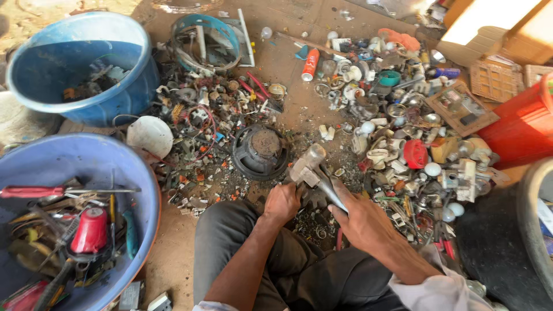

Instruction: The person sits on the floor and uses a hammer to strike a metal gear-like object, breaking it into smaller pieces. The person repeatedly picks up fragments and strikes them further to reduce their size.

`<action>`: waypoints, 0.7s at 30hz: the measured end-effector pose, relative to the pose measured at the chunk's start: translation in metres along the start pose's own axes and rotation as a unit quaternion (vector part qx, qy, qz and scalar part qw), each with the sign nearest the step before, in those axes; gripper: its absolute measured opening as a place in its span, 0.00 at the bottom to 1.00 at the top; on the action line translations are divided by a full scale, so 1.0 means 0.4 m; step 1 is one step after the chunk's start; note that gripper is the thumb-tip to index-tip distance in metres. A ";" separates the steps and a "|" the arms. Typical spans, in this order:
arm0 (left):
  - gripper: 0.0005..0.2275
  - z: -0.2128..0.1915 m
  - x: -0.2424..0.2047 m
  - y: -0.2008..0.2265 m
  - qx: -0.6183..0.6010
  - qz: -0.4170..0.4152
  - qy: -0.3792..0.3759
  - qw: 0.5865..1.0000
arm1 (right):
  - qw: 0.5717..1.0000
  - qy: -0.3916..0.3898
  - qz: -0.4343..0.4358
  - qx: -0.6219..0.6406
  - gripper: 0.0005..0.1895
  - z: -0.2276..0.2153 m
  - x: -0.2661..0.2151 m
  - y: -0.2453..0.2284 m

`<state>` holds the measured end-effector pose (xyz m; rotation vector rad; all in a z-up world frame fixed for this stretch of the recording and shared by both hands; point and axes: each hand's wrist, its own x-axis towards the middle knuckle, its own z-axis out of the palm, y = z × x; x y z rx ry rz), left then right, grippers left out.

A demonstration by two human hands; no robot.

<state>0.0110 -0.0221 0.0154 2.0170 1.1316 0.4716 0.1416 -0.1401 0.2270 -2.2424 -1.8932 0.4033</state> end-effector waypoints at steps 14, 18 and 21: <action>0.13 0.036 0.005 -0.045 -0.022 0.032 0.022 0.999 | 0.999 0.008 -0.015 0.032 0.31 -0.002 -0.001 0.005; 0.12 0.039 -0.003 -0.041 -0.018 0.042 0.034 0.998 | 0.999 0.036 -0.017 0.017 0.32 -0.035 -0.029 0.009; 0.12 0.027 0.024 -0.028 -0.023 0.025 0.035 0.999 | 0.952 0.224 -0.178 0.110 0.31 -0.078 -0.068 -0.007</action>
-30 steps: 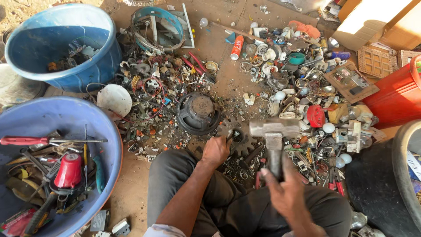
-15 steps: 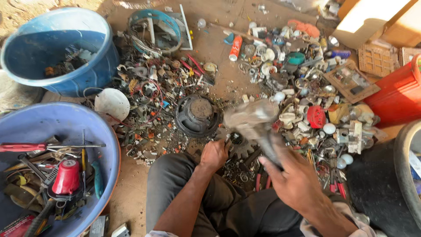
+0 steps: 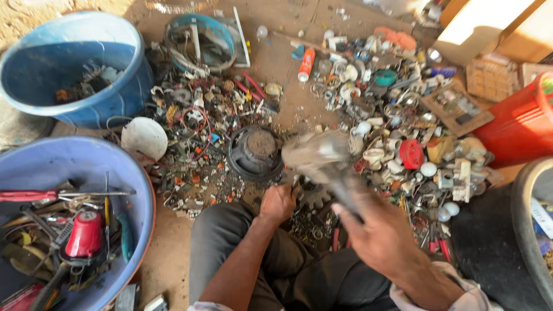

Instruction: The person sits on the floor and uses a hammer to strike a metal gear-like object, breaking it into smaller pieces. The person repeatedly picks up fragments and strikes them further to reduce their size.

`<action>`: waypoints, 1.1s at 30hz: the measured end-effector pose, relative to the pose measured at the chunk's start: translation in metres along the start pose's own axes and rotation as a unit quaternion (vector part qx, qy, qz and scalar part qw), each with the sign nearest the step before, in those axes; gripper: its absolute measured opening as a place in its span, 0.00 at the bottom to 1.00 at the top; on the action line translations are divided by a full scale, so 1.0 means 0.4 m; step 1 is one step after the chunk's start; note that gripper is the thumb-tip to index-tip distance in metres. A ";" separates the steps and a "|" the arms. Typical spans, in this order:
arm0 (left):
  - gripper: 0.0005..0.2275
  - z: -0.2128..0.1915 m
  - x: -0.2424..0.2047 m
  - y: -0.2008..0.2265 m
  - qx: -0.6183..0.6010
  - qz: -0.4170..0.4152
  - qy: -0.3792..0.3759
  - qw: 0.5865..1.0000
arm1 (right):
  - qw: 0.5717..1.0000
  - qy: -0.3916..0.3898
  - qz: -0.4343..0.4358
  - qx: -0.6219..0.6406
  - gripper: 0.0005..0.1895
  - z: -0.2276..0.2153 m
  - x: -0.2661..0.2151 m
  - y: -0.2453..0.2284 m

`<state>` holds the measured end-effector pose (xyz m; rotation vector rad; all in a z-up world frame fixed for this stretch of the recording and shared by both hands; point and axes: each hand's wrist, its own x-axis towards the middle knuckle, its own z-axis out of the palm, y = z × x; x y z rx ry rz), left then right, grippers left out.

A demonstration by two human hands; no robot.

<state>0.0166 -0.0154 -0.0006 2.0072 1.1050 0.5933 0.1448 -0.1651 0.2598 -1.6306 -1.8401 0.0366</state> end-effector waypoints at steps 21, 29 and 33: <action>0.14 0.003 -0.007 0.012 0.017 0.001 -0.018 1.000 | 0.960 -0.183 0.209 -0.001 0.27 0.053 0.018 0.013; 0.13 0.025 -0.008 -0.014 0.008 0.037 0.026 0.999 | 0.995 -0.009 0.096 -0.002 0.27 -0.033 0.012 -0.008; 0.11 0.068 -0.006 -0.056 0.010 0.015 -0.007 1.000 | 0.987 0.153 0.020 0.039 0.26 -0.012 0.013 -0.020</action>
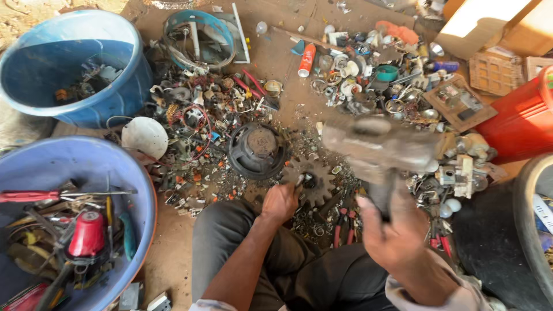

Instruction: The person sits on the floor and uses a hammer to strike a metal gear-like object, breaking it into smaller pieces. The person repeatedly picks up fragments and strikes them further to reduce their size.

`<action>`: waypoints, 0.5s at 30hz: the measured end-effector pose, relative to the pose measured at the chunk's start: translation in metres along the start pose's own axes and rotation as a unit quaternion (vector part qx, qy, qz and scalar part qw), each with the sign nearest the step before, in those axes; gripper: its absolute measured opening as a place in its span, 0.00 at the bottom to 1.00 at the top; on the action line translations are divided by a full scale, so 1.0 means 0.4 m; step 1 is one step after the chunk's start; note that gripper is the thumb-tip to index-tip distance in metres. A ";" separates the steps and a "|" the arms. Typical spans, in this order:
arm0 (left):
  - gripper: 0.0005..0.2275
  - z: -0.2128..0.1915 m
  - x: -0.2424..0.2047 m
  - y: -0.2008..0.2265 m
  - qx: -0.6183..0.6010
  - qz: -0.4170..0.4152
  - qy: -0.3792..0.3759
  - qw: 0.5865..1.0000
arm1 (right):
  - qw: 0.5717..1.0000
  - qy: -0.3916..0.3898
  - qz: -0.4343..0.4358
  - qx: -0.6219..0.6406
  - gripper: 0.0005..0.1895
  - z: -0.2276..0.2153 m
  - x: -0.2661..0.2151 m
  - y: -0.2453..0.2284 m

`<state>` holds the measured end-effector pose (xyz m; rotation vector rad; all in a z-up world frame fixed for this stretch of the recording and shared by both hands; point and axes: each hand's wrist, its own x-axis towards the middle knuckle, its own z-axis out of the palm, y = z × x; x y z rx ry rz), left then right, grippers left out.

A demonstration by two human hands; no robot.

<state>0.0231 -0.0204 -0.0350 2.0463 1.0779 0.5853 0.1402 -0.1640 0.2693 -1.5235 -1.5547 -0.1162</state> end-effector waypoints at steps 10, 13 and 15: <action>0.14 0.042 -0.042 -0.009 0.019 -0.001 -0.006 1.000 | 0.959 -0.242 0.146 -0.020 0.33 0.045 -0.130 0.122; 0.18 -0.032 0.012 0.016 -0.001 -0.076 0.001 0.997 | 0.892 -0.217 0.391 0.060 0.36 0.005 -0.148 0.150; 0.19 -0.078 0.024 0.035 -0.066 -0.200 0.095 0.973 | 0.832 -0.187 0.499 0.158 0.37 -0.003 -0.163 0.181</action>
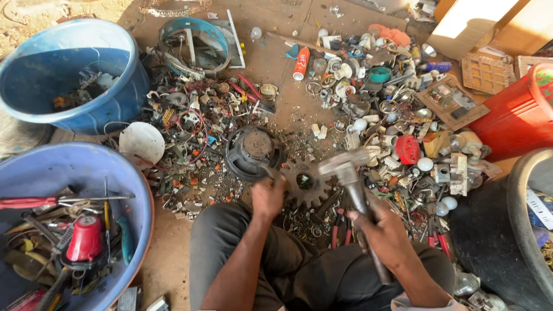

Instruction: The person sits on the floor and uses a hammer to strike a metal gear-like object, breaking it into smaller pieces. The person repeatedly picks up fragments and strikes them further to reduce their size.

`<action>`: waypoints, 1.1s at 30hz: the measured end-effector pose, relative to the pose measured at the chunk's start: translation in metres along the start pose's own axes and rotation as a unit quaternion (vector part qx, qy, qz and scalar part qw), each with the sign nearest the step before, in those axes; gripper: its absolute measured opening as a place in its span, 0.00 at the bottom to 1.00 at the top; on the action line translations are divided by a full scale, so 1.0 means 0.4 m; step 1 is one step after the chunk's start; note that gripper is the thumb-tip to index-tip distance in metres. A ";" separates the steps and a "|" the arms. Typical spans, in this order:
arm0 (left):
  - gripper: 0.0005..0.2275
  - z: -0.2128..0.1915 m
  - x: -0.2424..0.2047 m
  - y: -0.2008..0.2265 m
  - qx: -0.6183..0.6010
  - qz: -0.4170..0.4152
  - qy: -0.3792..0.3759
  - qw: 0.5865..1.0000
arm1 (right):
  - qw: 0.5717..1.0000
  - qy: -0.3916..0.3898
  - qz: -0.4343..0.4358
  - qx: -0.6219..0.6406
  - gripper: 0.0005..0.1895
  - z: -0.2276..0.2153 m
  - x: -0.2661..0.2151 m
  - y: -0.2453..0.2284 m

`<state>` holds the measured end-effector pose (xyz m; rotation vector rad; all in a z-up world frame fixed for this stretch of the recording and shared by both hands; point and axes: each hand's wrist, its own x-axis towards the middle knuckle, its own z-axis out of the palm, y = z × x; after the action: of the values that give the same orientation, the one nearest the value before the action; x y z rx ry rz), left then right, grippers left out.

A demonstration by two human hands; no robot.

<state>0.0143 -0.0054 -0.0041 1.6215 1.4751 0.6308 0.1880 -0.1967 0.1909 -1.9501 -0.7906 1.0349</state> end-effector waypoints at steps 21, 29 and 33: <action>0.10 -0.177 0.081 -0.022 -0.558 -0.025 0.226 0.798 | 0.815 -0.221 0.076 -0.530 0.25 0.247 0.021 0.258; 0.09 -0.155 0.110 0.046 -0.595 -0.115 0.137 0.784 | 0.888 -0.086 -0.138 -0.431 0.12 0.435 0.250 0.251; 0.07 -0.143 0.117 0.032 -0.568 -0.150 0.118 0.800 | 0.869 -0.083 -0.082 -0.481 0.12 0.525 0.347 0.328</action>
<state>-0.0168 0.0543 0.0291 0.3660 1.0684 1.2377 0.0934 -0.0816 -0.0508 -2.5313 -1.7884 0.7517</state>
